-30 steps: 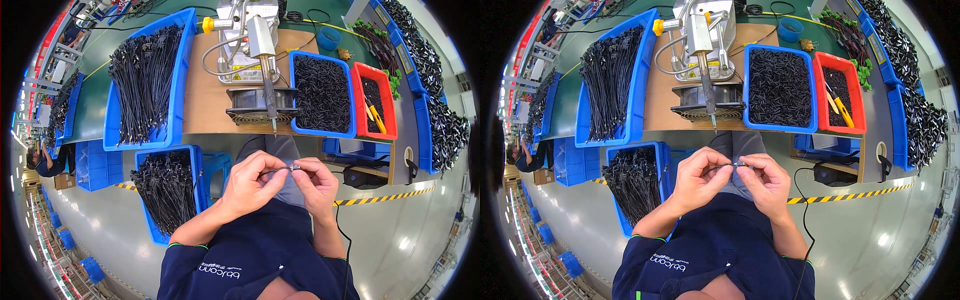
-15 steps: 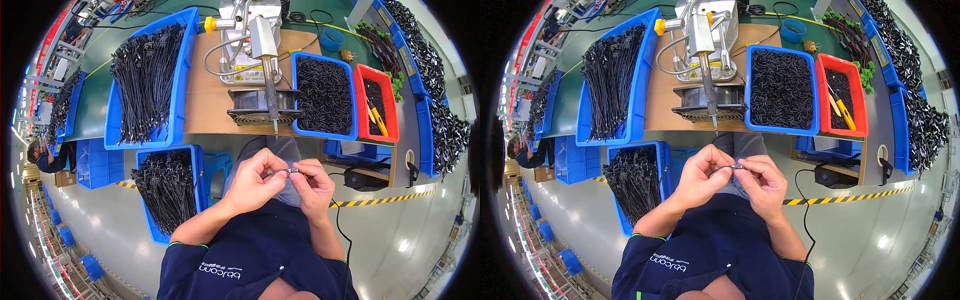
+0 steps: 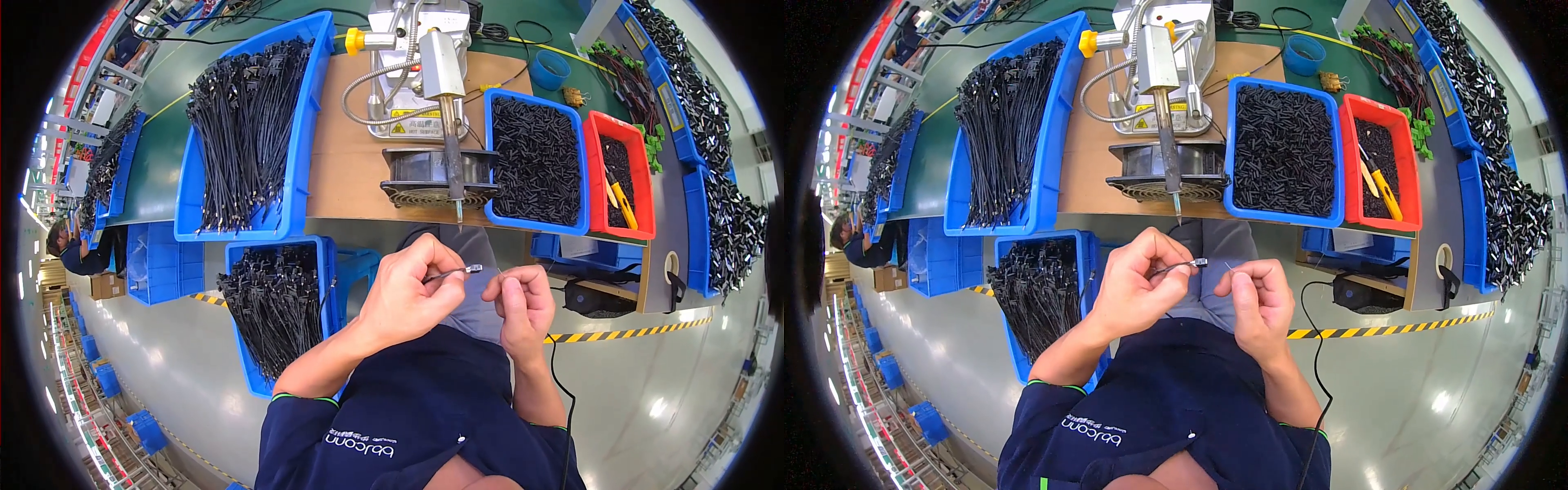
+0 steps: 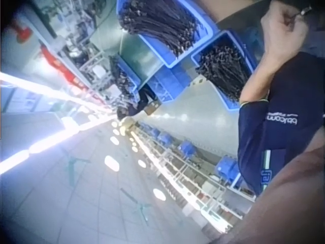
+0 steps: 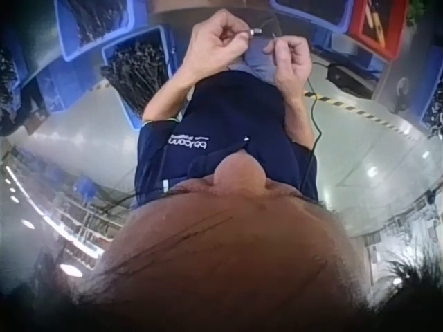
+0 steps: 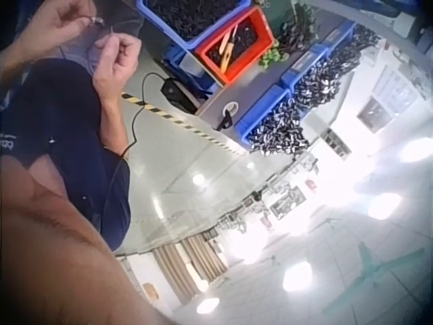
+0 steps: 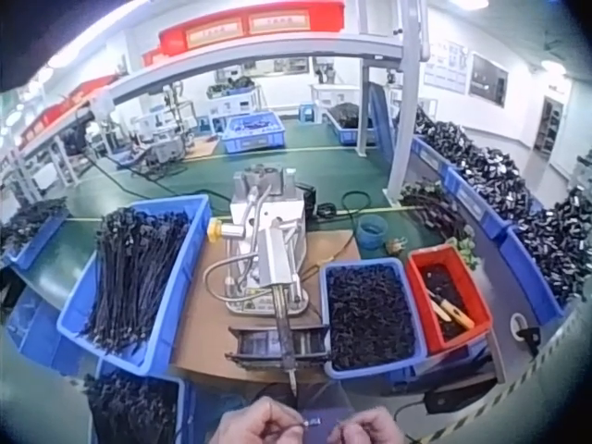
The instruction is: The person assembles small electronic connectors onto wires using a specialized desktop machine.
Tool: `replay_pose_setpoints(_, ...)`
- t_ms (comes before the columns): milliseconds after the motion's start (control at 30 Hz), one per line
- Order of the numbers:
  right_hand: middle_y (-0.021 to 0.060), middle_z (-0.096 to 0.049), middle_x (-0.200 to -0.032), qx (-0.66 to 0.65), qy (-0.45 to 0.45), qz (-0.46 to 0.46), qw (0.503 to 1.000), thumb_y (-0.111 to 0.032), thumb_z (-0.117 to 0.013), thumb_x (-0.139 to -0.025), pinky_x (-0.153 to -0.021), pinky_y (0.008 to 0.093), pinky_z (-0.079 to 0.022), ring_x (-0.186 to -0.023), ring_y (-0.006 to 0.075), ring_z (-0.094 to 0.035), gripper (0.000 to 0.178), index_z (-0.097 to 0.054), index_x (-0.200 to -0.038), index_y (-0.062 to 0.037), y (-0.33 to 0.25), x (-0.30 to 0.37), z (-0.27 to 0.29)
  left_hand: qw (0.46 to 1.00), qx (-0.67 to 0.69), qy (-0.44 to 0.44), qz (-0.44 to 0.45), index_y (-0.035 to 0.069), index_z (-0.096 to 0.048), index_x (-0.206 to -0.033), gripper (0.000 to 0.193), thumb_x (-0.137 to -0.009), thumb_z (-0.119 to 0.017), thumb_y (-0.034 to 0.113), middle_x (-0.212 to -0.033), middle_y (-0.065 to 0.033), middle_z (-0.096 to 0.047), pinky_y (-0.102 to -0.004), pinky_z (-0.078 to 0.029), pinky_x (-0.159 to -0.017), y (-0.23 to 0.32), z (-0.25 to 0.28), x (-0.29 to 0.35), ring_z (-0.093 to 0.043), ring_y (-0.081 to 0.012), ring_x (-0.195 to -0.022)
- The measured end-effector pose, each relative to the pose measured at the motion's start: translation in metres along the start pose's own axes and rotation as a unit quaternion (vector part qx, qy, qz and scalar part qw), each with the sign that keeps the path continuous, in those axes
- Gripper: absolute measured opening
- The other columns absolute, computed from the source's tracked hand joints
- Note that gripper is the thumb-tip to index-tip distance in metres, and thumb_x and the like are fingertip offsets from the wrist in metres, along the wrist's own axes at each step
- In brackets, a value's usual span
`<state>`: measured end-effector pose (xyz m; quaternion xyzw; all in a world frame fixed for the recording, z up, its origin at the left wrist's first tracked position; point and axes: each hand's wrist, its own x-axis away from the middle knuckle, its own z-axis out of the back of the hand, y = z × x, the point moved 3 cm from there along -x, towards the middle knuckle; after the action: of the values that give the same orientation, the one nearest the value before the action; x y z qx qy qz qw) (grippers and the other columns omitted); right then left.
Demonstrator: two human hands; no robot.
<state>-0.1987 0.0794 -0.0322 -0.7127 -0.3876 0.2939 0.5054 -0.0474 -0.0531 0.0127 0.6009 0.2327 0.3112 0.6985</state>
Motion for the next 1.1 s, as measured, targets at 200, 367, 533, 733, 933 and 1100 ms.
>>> replay_pose_setpoints(200,0.0095,-0.074,-0.094,0.232,-0.01,0.045,0.972,0.001,-0.069,-0.101,-0.07,0.0289,-0.055,-0.084,0.0123,-0.067,0.007,-0.066,-0.107,0.0003,-0.022,-0.006,-0.01,0.997,-0.059,0.032,-0.031,0.0,-0.063,-0.093,0.011,-0.089,-0.072,0.003,-0.087,-0.0071,-0.072,-0.0265,-0.045,-0.057,0.012,0.01,-0.006,-0.055,-0.0083,-0.064)
replay_pose_setpoints(367,0.0134,-0.074,-0.103,0.327,-0.033,0.261,0.908,0.006,-0.078,-0.088,-0.074,0.0334,-0.056,-0.088,0.0248,-0.069,0.017,-0.068,-0.101,0.0001,-0.035,-0.028,-0.031,0.993,-0.102,0.042,-0.033,0.0,-0.064,-0.093,0.014,-0.087,-0.075,0.007,-0.081,-0.0096,-0.07,-0.0325,-0.05,-0.059,0.019,0.013,-0.01,-0.062,-0.0184,-0.064)
replay_pose_setpoints(533,0.0151,-0.072,-0.111,0.322,-0.029,0.285,0.902,0.006,-0.08,-0.082,-0.08,0.0377,-0.058,-0.093,0.0298,-0.069,0.019,-0.069,-0.096,0.0001,-0.034,-0.033,-0.041,0.989,-0.129,0.05,-0.047,0.0,-0.064,-0.092,0.014,-0.087,-0.074,0.007,-0.08,-0.0108,-0.07,-0.0344,-0.052,-0.059,0.026,0.014,-0.013,-0.064,-0.0207,-0.063)
replay_pose_setpoints(733,0.0139,-0.072,-0.108,0.321,-0.019,0.282,0.904,0.006,-0.08,-0.082,-0.079,0.0369,-0.058,-0.092,0.0286,-0.07,0.017,-0.069,-0.094,-0.0002,-0.035,-0.039,-0.043,0.988,-0.138,0.044,-0.052,0.0,-0.064,-0.091,0.014,-0.087,-0.074,0.008,-0.081,-0.0127,-0.07,-0.0354,-0.053,-0.059,0.031,0.017,-0.017,-0.067,-0.0234,-0.064)
replay_pose_setpoints(933,0.0139,-0.072,-0.107,0.316,-0.018,0.282,0.905,0.007,-0.08,-0.082,-0.078,0.0362,-0.059,-0.091,0.0277,-0.07,0.016,-0.07,-0.093,0.0005,-0.036,-0.045,-0.043,0.986,-0.144,0.046,-0.072,0.0,-0.063,-0.091,0.015,-0.087,-0.074,0.009,-0.08,-0.0135,-0.07,-0.0366,-0.053,-0.059,0.033,0.019,-0.023,-0.066,-0.026,-0.064)
replay_pose_setpoints(1100,0.0139,-0.072,-0.106,0.314,-0.02,0.282,0.907,0.007,-0.08,-0.082,-0.078,0.0352,-0.059,-0.092,0.0271,-0.071,0.015,-0.07,-0.092,0.0014,-0.04,-0.051,-0.046,0.982,-0.17,0.047,-0.062,0.0,-0.063,-0.09,0.013,-0.087,-0.075,0.006,-0.078,-0.0086,-0.069,-0.0309,-0.046,-0.056,0.04,0.023,-0.027,-0.057,-0.0153,-0.061)
